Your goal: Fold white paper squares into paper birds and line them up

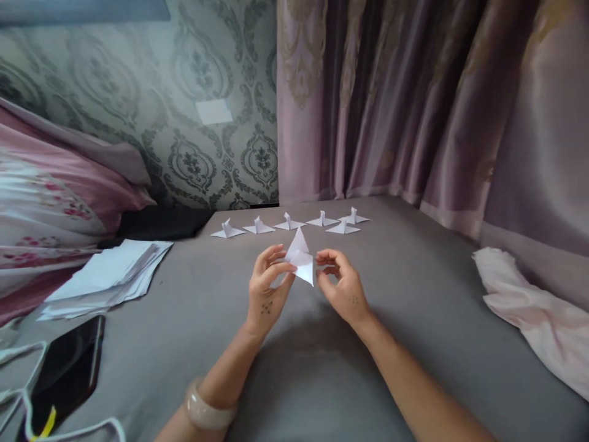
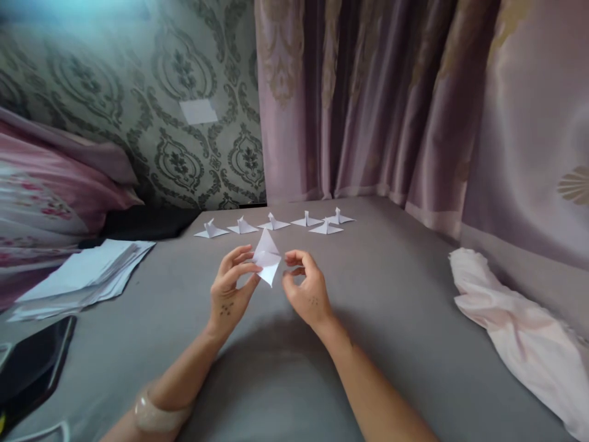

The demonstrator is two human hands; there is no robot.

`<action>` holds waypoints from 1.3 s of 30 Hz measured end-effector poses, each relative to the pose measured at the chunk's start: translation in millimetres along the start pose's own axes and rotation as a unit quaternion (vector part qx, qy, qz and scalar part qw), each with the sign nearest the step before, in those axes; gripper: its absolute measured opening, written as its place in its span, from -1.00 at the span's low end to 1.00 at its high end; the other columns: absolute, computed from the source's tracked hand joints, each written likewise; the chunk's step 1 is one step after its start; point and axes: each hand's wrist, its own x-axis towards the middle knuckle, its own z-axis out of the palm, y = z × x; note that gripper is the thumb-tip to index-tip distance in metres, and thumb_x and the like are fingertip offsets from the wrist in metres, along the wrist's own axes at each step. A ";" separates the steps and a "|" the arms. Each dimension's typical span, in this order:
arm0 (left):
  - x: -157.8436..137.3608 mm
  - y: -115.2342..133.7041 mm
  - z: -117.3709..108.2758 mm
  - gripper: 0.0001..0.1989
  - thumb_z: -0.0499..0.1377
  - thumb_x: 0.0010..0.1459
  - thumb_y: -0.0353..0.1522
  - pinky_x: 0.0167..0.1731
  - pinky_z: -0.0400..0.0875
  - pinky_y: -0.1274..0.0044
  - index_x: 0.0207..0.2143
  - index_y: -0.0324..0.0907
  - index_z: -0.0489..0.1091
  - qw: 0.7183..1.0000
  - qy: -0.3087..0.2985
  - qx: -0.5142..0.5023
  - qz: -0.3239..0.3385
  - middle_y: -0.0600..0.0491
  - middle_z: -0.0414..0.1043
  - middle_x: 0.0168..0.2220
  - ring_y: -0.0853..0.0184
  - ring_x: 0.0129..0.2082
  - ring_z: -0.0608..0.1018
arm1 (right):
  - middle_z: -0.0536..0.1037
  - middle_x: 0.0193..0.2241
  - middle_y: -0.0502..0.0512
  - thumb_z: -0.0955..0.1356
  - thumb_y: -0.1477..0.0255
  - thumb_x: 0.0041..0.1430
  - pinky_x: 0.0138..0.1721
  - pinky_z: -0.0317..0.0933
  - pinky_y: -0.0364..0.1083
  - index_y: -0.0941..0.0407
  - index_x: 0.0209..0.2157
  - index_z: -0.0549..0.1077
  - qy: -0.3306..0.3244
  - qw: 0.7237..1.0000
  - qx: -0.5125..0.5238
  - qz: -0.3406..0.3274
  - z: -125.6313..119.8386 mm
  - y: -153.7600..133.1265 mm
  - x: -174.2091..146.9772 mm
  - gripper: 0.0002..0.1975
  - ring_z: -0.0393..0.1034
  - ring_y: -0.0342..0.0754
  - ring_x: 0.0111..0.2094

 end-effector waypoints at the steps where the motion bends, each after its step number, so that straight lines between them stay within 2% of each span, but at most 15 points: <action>1: -0.4 2.0 0.8 -0.89 0.24 0.15 -0.50 0.01 0.44 0.43 -0.29 -0.12 0.49 1.000 -0.004 -0.008 0.003 -0.04 0.33 0.06 0.30 -0.02 0.51 | 0.49 -0.24 0.07 0.32 0.50 0.02 -0.19 0.32 -0.04 0.06 -0.20 0.38 -0.008 1.000 -0.008 -0.011 0.0 -4.0 -1.8 -0.76 0.42 -0.05 -0.22; 3: -1.3 4.1 2.2 -0.88 0.24 0.15 -0.51 0.01 0.44 0.44 -0.28 -0.13 0.49 1.000 -0.008 -0.019 0.003 -0.04 0.37 0.04 0.31 -0.02 0.52 | 0.47 -0.27 0.05 0.34 0.47 0.05 -0.20 0.31 -0.03 0.06 -0.23 0.37 -0.014 0.999 -0.021 -0.023 0.9 -8.6 -4.8 -0.80 0.40 -0.07 -0.28; 5: -1.6 5.3 3.1 -0.87 0.24 0.15 -0.51 0.01 0.44 0.46 -0.28 -0.13 0.49 1.000 -0.008 -0.021 0.005 -0.04 0.40 0.02 0.31 -0.02 0.52 | 0.47 -0.25 0.06 0.37 0.44 0.04 -0.20 0.31 -0.02 0.06 -0.20 0.36 -0.011 0.999 -0.017 -0.024 2.5 -9.2 -6.1 -0.76 0.40 -0.05 -0.25; 11: -1.9 11.4 4.9 -0.91 0.24 0.15 -0.48 -0.04 0.45 0.48 -0.31 -0.12 0.49 1.000 -0.002 -0.029 0.009 -0.02 0.47 -0.05 0.32 -0.07 0.54 | 0.48 -0.25 0.09 0.42 0.39 -0.03 -0.21 0.31 -0.03 0.07 -0.18 0.35 -0.006 0.999 0.038 0.027 6.8 -5.5 -2.9 -0.67 0.41 -0.02 -0.22; 17: -2.0 15.5 4.9 -0.97 0.26 0.15 -0.39 0.01 0.39 0.41 -0.33 -0.10 0.51 0.997 -0.014 -0.061 -0.049 -0.04 0.46 -0.07 0.25 -0.04 0.51 | 0.45 -0.32 0.04 0.44 0.34 -0.05 -0.22 0.29 -0.06 0.06 -0.28 0.34 -0.021 0.996 0.070 0.059 1.4 -12.7 -0.4 -0.72 0.37 -0.08 -0.31; 21: 2.2 19.2 5.5 -0.95 0.30 0.10 -0.35 -0.02 0.38 0.43 -0.36 -0.12 0.52 0.985 -0.028 -0.137 -0.098 -0.04 0.44 -0.11 0.24 -0.08 0.50 | 0.44 -0.37 0.01 0.47 0.28 -0.04 -0.23 0.26 -0.07 0.05 -0.32 0.38 -0.071 0.991 0.097 0.058 -9.3 -15.0 4.3 -0.73 0.34 -0.09 -0.34; 26: 15.3 30.3 4.1 -0.87 0.35 0.04 -0.33 -0.16 0.40 0.49 -0.33 -0.15 0.51 0.960 -0.053 -0.234 -0.147 -0.02 0.44 -0.15 0.29 -0.16 0.50 | 0.52 -0.37 0.01 0.50 0.22 -0.06 -0.19 0.24 -0.07 0.05 -0.30 0.52 -0.125 0.973 0.170 0.090 -15.1 -19.5 21.1 -0.71 0.36 -0.08 -0.30; 30: 30.2 30.1 -0.9 -0.54 0.34 0.07 -0.29 -0.17 0.41 0.50 0.02 -0.03 0.33 0.919 -0.040 -0.332 -0.210 0.05 0.48 -0.17 0.35 -0.20 0.51 | 0.57 -0.34 0.02 0.50 0.25 -0.05 -0.14 0.24 -0.07 0.08 -0.35 0.55 -0.179 0.935 0.258 0.164 -8.5 -24.0 39.8 -0.76 0.40 -0.10 -0.29; 31: 33.3 28.1 -2.5 -0.50 0.33 0.08 -0.28 -0.17 0.41 0.50 0.06 -0.03 0.29 0.911 -0.036 -0.343 -0.227 0.06 0.49 -0.19 0.36 -0.20 0.51 | 0.57 -0.35 0.02 0.50 0.26 -0.06 -0.14 0.24 -0.06 0.08 -0.36 0.55 -0.191 0.926 0.273 0.180 -5.4 -23.7 43.5 -0.77 0.41 -0.10 -0.30; 33: 37.3 23.2 -5.7 -0.52 0.35 0.04 -0.28 -0.19 0.40 0.52 0.02 -0.10 0.33 0.901 -0.032 -0.345 -0.262 0.04 0.50 -0.21 0.36 -0.21 0.51 | 0.58 -0.37 0.03 0.50 0.28 -0.07 -0.12 0.25 -0.05 0.09 -0.38 0.54 -0.204 0.912 0.293 0.203 2.2 -21.1 48.1 -0.79 0.43 -0.08 -0.31; 35: 37.9 18.2 -8.9 -0.60 0.38 -0.01 -0.28 -0.21 0.39 0.52 -0.11 -0.17 0.42 0.889 -0.034 -0.345 -0.297 0.02 0.50 -0.24 0.36 -0.24 0.51 | 0.59 -0.36 0.04 0.49 0.29 -0.08 -0.11 0.27 -0.04 0.09 -0.39 0.53 -0.208 0.901 0.308 0.222 10.5 -16.2 48.8 -0.79 0.44 -0.06 -0.30; 39: 31.4 9.2 -12.6 -0.66 0.38 -0.02 -0.24 -0.24 0.38 0.51 -0.22 -0.21 0.48 0.852 -0.046 -0.388 -0.350 0.02 0.49 -0.27 0.38 -0.30 0.50 | 0.57 -0.36 0.05 0.49 0.29 -0.08 -0.16 0.27 -0.07 0.10 -0.38 0.51 -0.221 0.883 0.330 0.251 23.5 -4.7 43.3 -0.78 0.42 -0.07 -0.32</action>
